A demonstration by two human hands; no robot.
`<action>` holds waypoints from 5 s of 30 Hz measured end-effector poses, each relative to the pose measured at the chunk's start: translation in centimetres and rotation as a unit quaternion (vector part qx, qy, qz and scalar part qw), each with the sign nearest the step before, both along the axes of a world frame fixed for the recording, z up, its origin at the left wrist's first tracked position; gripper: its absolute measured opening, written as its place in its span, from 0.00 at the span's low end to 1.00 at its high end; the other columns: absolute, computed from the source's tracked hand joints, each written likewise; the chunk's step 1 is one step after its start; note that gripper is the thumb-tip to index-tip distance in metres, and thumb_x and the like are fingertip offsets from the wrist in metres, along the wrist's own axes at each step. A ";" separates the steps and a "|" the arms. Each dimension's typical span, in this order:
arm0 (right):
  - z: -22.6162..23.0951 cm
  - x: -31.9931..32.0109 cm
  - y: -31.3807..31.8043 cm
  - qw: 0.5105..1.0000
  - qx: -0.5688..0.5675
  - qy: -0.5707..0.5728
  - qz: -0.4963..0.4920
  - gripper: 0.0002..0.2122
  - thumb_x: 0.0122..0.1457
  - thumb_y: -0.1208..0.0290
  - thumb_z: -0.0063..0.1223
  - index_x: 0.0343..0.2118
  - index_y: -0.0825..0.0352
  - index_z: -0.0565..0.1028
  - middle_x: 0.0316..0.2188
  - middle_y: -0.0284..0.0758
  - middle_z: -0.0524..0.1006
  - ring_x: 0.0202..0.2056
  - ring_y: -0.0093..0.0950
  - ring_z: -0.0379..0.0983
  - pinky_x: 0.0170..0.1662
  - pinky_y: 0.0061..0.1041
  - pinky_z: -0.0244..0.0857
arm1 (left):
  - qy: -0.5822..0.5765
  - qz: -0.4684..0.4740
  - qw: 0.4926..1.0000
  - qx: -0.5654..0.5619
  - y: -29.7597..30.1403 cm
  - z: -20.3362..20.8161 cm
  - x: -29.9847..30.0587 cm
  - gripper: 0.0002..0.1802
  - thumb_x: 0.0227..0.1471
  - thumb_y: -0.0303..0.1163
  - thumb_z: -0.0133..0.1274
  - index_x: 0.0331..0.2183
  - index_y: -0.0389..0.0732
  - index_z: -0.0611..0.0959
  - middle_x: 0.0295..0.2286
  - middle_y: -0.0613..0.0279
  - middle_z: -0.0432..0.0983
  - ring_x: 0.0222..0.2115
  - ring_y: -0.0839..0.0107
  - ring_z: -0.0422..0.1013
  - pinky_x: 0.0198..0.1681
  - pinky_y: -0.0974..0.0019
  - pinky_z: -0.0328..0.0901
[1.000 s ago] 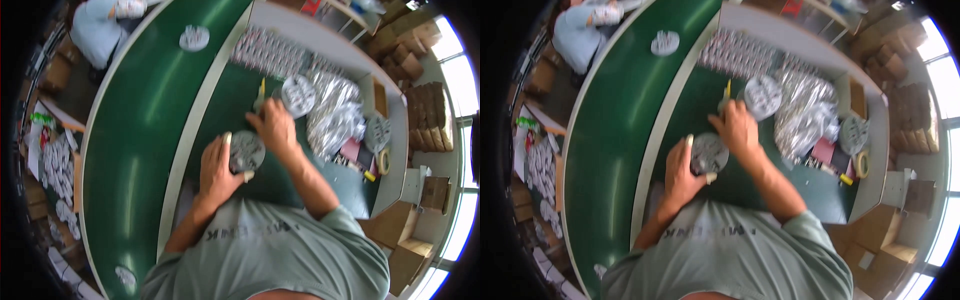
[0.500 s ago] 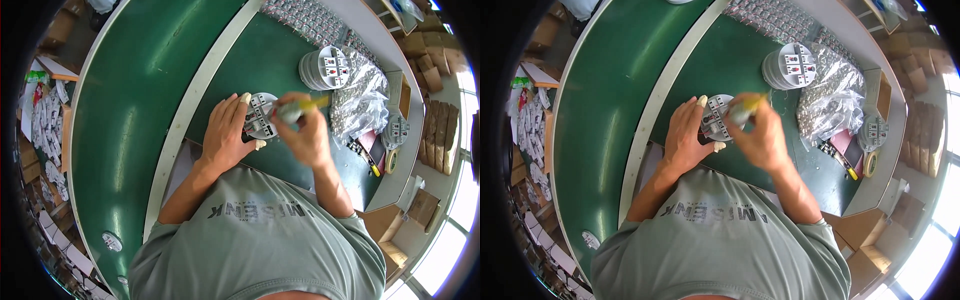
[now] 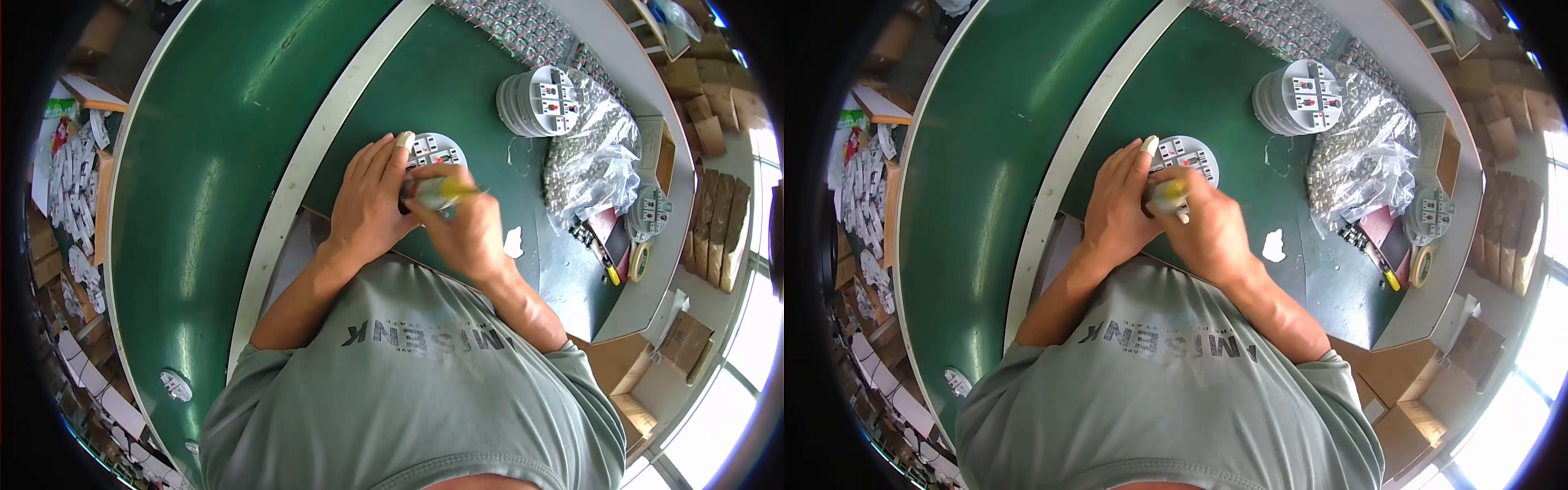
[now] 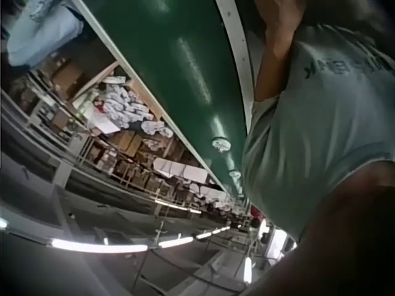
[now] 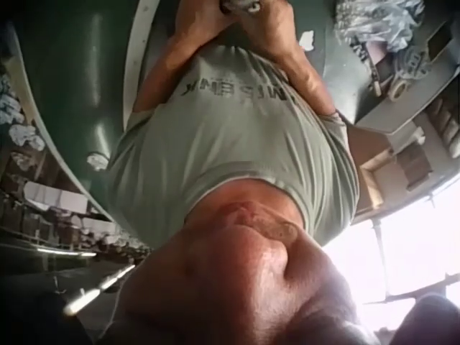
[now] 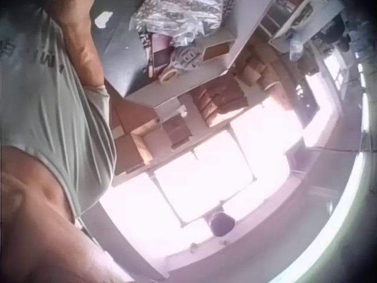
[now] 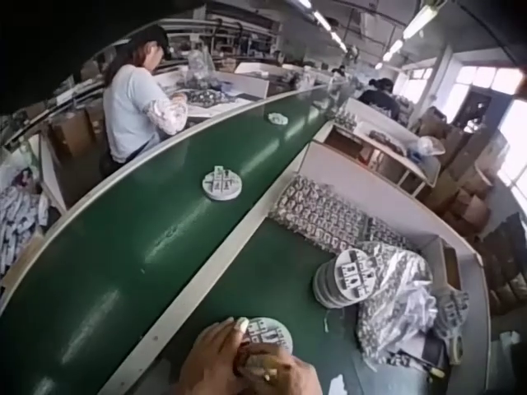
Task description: Assembling small electronic components onto circular substrates and applying glue at a factory workstation.
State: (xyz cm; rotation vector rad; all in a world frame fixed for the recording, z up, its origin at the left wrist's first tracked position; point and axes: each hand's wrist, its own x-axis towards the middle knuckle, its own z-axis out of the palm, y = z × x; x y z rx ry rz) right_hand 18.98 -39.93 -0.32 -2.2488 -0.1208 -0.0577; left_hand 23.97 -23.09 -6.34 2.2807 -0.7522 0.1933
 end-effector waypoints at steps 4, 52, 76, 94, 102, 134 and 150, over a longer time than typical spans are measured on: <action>1.2 0.1 -0.8 0.991 0.103 0.030 -0.080 0.21 0.58 0.82 0.71 0.53 0.67 0.77 0.47 0.37 0.84 0.46 0.31 0.86 0.48 0.29 0.80 | 0.042 -0.005 0.999 -0.001 0.0 0.9 -0.2 0.57 0.38 0.34 0.78 0.67 0.31 0.69 0.61 0.38 0.73 0.65 0.43 0.67 0.69 0.43 0.62; -1.3 -0.2 0.9 1.000 0.004 0.011 -0.029 0.20 0.62 0.77 0.71 0.54 0.68 0.75 0.45 0.40 0.86 0.44 0.35 0.87 0.48 0.30 0.80 | 0.029 -0.022 0.999 -0.032 0.9 1.2 0.0 0.54 0.39 0.31 0.77 0.66 0.32 0.71 0.62 0.45 0.73 0.63 0.47 0.70 0.65 0.49 0.65; -2.9 0.0 -1.5 0.991 -0.003 -0.121 -0.063 0.23 0.55 0.74 0.72 0.53 0.66 0.75 0.46 0.46 0.83 0.45 0.48 0.83 0.48 0.42 0.78 | 0.004 -0.014 1.000 0.007 1.1 0.3 -0.1 0.54 0.36 0.34 0.79 0.64 0.33 0.74 0.65 0.46 0.71 0.64 0.46 0.69 0.66 0.46 0.65; -2.1 -0.7 -3.1 0.984 -0.147 -0.099 -0.030 0.11 0.59 0.72 0.62 0.44 0.63 0.83 0.45 0.35 0.80 0.46 0.38 0.76 0.50 0.34 0.74 | -0.014 -0.050 0.998 0.041 1.3 0.6 -0.3 0.57 0.35 0.44 0.81 0.64 0.31 0.74 0.63 0.43 0.72 0.63 0.43 0.69 0.66 0.43 0.62; -3.2 0.8 -4.7 0.989 -0.097 -0.106 0.044 0.08 0.58 0.74 0.60 0.40 0.62 0.83 0.42 0.34 0.79 0.44 0.37 0.74 0.49 0.33 0.74 | -0.006 -0.045 0.998 0.052 1.1 1.4 -0.3 0.56 0.35 0.43 0.81 0.63 0.30 0.75 0.63 0.43 0.73 0.62 0.44 0.70 0.65 0.44 0.63; -8.6 1.9 -29.2 0.875 -0.295 -0.119 -0.364 0.18 0.64 0.64 0.66 0.52 0.70 0.81 0.46 0.52 0.84 0.50 0.55 0.80 0.55 0.48 0.71 | 0.595 -0.037 0.632 -0.496 2.1 4.8 1.2 0.37 0.75 0.60 0.39 0.63 0.36 0.75 0.47 0.51 0.85 0.41 0.61 0.86 0.39 0.52 0.83; -7.8 1.2 -27.5 0.869 -0.306 -0.110 -0.374 0.16 0.66 0.66 0.63 0.53 0.69 0.81 0.48 0.52 0.84 0.52 0.55 0.79 0.56 0.48 0.71 | 0.607 -0.024 0.643 -0.466 2.1 4.1 0.7 0.32 0.76 0.58 0.40 0.55 0.39 0.79 0.42 0.57 0.85 0.36 0.68 0.85 0.34 0.59 0.81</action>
